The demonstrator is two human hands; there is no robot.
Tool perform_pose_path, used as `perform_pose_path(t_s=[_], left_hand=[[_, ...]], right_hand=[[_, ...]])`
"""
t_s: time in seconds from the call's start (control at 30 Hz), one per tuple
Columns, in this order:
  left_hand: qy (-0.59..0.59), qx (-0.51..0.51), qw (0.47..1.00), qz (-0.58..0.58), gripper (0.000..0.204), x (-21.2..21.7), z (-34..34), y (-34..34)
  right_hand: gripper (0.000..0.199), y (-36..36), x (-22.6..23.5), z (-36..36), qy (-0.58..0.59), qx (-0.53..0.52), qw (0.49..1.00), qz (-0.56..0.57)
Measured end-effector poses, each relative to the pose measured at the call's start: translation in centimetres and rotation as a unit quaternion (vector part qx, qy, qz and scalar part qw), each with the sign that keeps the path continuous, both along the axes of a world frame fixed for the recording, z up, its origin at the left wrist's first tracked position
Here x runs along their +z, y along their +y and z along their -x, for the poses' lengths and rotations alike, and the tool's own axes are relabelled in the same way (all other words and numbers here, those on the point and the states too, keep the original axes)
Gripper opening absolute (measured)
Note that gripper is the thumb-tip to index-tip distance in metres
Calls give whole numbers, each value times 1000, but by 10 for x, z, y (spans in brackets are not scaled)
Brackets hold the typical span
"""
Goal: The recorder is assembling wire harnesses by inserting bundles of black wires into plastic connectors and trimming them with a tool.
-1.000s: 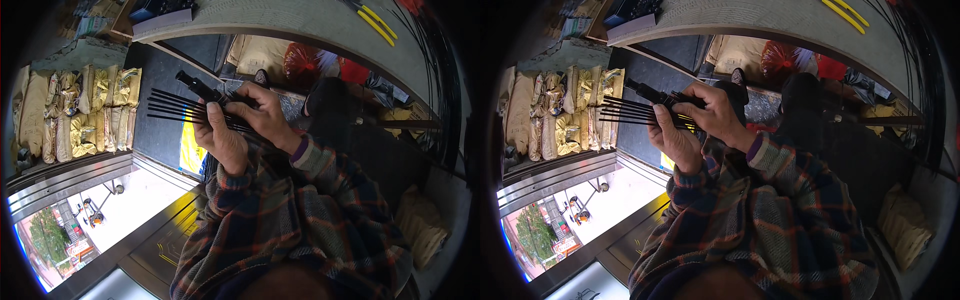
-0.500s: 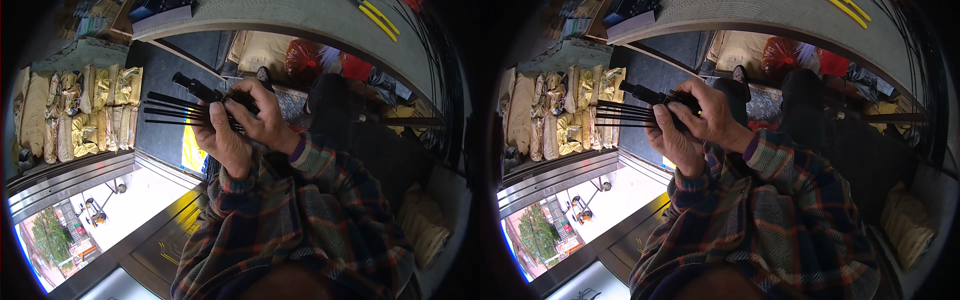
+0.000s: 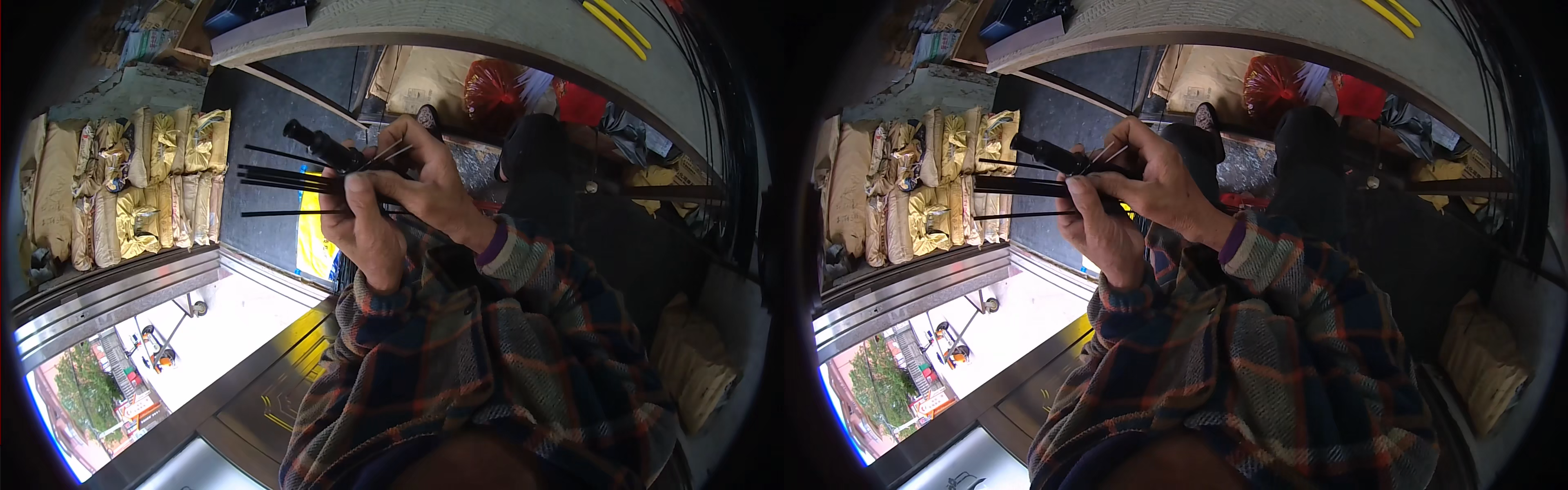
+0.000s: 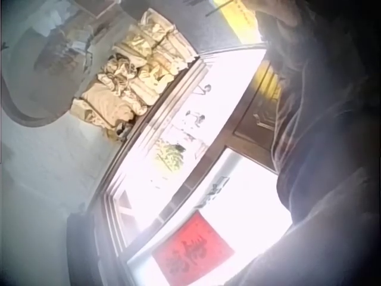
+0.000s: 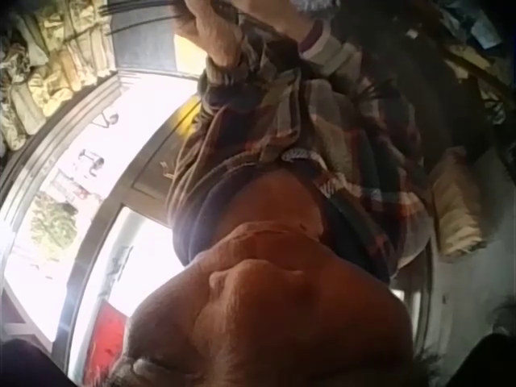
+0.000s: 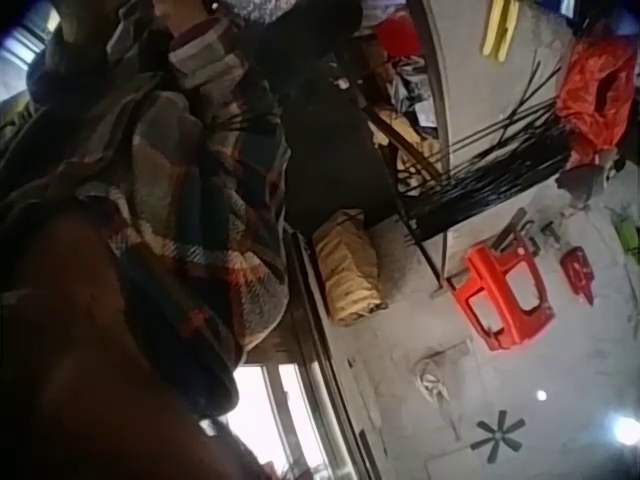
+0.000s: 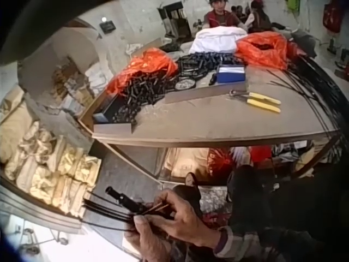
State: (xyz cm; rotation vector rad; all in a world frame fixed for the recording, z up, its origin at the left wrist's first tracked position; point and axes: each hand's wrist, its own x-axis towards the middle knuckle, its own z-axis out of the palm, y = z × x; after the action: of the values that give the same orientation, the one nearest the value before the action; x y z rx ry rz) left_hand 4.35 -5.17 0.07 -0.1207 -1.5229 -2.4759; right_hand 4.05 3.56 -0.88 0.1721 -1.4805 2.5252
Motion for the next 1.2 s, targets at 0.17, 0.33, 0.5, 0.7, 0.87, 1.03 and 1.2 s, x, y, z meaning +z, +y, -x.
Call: perform_pose_path(t_s=[0.17, 0.33, 0.5, 0.7, 0.87, 1.03, 1.2], left_hand=[[-23, -30, 998, -40, 29, 3, 8, -6], [-50, -99, 989, -99, 24, -5, 12, -18], [-35, -59, 994, -89, 22, -8, 10, -13], [-3, -29, 999, -25, 21, -12, 9, -7], [1, 5, 1000, 3, 29, -15, 4, 3], [41, -81, 996, 3, 32, -13, 5, -5], [-12, -94, 993, -70, 29, -15, 5, -8]], right_hand=[[16, 10, -11, 0, 56, 48, 996, -43], [15, 3, -12, -3, 90, -74, 982, -151], [16, 2, -14, -2, 113, -153, 952, -239], [12, 19, -11, 1, -1, 7, 990, -141], [17, 17, -12, -2, 3, 4, 995, -101], [18, 6, -21, -5, 29, 4, 996, -84], [19, 5, -22, -6, 73, -25, 992, -97]])
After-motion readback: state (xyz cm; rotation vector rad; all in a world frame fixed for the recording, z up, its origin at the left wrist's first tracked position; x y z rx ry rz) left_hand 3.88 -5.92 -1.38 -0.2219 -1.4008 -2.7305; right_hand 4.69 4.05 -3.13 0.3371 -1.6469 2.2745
